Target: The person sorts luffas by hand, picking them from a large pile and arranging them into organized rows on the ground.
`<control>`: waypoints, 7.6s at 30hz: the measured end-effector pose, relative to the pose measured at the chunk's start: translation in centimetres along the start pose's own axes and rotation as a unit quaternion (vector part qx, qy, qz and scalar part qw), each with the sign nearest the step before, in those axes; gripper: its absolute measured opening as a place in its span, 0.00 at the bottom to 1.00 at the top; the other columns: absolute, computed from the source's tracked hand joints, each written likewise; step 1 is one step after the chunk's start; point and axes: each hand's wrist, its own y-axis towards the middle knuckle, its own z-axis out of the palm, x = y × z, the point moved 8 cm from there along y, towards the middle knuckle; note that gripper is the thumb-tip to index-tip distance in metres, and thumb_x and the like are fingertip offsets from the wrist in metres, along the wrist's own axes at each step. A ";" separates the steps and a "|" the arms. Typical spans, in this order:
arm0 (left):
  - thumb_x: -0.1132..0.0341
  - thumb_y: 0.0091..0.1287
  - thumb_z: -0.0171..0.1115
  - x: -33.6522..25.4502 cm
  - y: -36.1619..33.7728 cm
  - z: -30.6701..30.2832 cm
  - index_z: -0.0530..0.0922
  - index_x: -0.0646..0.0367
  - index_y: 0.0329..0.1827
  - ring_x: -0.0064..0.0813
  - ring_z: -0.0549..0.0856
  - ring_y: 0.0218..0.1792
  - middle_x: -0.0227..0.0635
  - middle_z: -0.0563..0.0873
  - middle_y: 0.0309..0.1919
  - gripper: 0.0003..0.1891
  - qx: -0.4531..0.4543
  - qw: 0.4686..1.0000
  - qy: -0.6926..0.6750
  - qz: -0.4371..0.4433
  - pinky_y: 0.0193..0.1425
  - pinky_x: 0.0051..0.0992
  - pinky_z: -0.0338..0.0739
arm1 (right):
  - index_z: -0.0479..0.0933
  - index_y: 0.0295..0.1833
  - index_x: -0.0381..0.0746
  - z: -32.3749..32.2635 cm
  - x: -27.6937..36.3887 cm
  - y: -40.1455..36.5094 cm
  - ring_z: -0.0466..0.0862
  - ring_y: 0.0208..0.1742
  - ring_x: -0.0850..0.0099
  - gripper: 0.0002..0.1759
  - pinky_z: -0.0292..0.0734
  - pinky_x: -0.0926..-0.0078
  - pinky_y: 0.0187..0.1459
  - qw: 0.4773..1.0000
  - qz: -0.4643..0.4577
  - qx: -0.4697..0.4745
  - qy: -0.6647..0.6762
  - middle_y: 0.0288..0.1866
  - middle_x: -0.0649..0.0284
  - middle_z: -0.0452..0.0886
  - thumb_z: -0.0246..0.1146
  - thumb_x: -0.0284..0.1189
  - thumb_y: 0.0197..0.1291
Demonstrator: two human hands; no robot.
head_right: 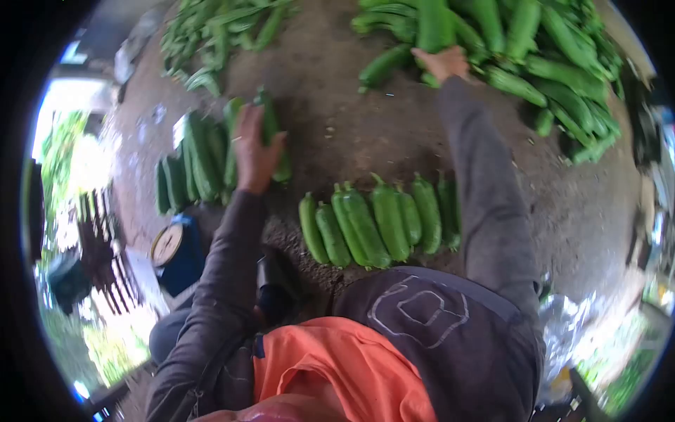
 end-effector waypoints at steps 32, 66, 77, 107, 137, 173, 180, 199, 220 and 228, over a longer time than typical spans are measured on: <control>0.79 0.43 0.72 39.7 -10.6 -18.5 0.58 0.62 0.66 0.36 0.82 0.45 0.46 0.79 0.46 0.44 0.066 0.843 -0.140 -0.515 0.47 0.34 0.81 | 0.61 0.70 0.42 1.3 1.7 -25.2 0.66 0.66 0.73 0.31 0.59 0.70 0.63 0.860 0.010 0.405 0.309 0.69 0.64 0.64 0.56 0.41 0.65; 0.57 0.71 0.52 -9.4 -1.3 11.2 0.62 0.63 0.67 0.35 0.76 0.58 0.42 0.74 0.60 0.27 0.385 0.569 -0.658 -0.309 0.64 0.37 0.68 | 0.78 0.44 0.36 -0.7 7.3 -24.9 0.80 0.31 0.75 0.25 0.74 0.76 0.30 0.874 -0.039 0.375 0.308 0.36 0.61 0.82 0.62 0.50 0.57; 0.60 0.71 0.49 -2.0 -5.4 8.7 0.62 0.63 0.66 0.38 0.75 0.60 0.42 0.74 0.60 0.24 0.307 0.525 -0.675 -0.418 0.63 0.37 0.71 | 0.72 0.58 0.44 4.4 11.8 -9.8 0.70 0.59 0.64 0.21 0.70 0.64 0.52 0.803 -0.490 -0.067 -0.334 0.56 0.63 0.73 0.59 0.25 0.57; 0.65 0.65 0.59 1.1 -6.0 9.5 0.63 0.56 0.65 0.32 0.78 0.52 0.39 0.76 0.56 0.26 0.200 0.587 -0.669 -0.410 0.52 0.37 0.78 | 0.73 0.57 0.40 -0.1 12.4 -12.1 0.79 0.50 0.57 0.27 0.73 0.59 0.54 0.922 -0.384 0.043 -0.034 0.48 0.59 0.79 0.68 0.37 0.51; 0.63 0.53 0.73 31.1 -8.1 -18.6 0.74 0.63 0.46 0.20 0.79 0.26 0.30 0.80 0.28 0.22 -0.008 0.812 -0.331 -0.480 0.33 0.23 0.75 | 0.77 0.45 0.32 26.1 33.5 -29.5 0.80 0.45 0.51 0.33 0.75 0.60 0.48 0.908 -0.327 0.255 0.065 0.43 0.45 0.80 0.72 0.48 0.42; 0.64 0.70 0.48 78.7 -19.6 -20.0 0.65 0.57 0.67 0.41 0.68 0.66 0.49 0.70 0.63 0.22 0.066 0.915 0.050 -0.394 0.68 0.37 0.61 | 0.68 0.61 0.40 -3.8 9.4 0.6 0.70 0.59 0.56 0.35 0.69 0.59 0.58 0.860 -0.212 -0.105 -0.453 0.56 0.58 0.73 0.69 0.39 0.49; 0.63 0.71 0.49 48.9 -5.5 -23.1 0.58 0.55 0.72 0.41 0.60 0.71 0.43 0.62 0.70 0.27 0.077 0.978 0.149 -0.121 0.74 0.37 0.52 | 0.71 0.59 0.41 -2.1 6.2 6.5 0.71 0.58 0.61 0.33 0.70 0.57 0.54 0.823 -0.074 -0.169 -0.537 0.54 0.61 0.75 0.70 0.40 0.46; 0.56 0.65 0.54 0.5 -3.2 -3.5 0.62 0.52 0.69 0.41 0.55 0.73 0.37 0.56 0.73 0.29 0.318 0.904 0.074 0.276 0.73 0.54 0.44 | 0.79 0.43 0.60 -35.1 -23.6 -43.2 0.71 0.60 0.68 0.16 0.43 0.41 0.71 0.827 0.021 0.211 -0.521 0.44 0.72 0.78 0.63 0.26 0.52; 0.68 0.52 0.67 -13.7 1.8 4.2 0.69 0.55 0.63 0.44 0.61 0.70 0.42 0.61 0.69 0.32 0.332 0.898 0.010 0.289 0.70 0.50 0.52 | 0.73 0.56 0.39 -9.5 -4.8 -7.4 0.79 0.53 0.57 0.26 0.75 0.60 0.53 0.960 -0.161 0.114 -0.198 0.52 0.53 0.79 0.56 0.47 0.60; 0.64 0.56 0.67 -14.8 4.1 10.3 0.68 0.58 0.64 0.45 0.65 0.67 0.45 0.65 0.66 0.31 0.240 0.935 -0.231 0.120 0.70 0.44 0.56 | 0.79 0.49 0.36 0.0 -1.2 0.5 0.83 0.44 0.61 0.34 0.78 0.63 0.47 0.983 -0.040 0.069 -0.164 0.41 0.52 0.83 0.63 0.55 0.50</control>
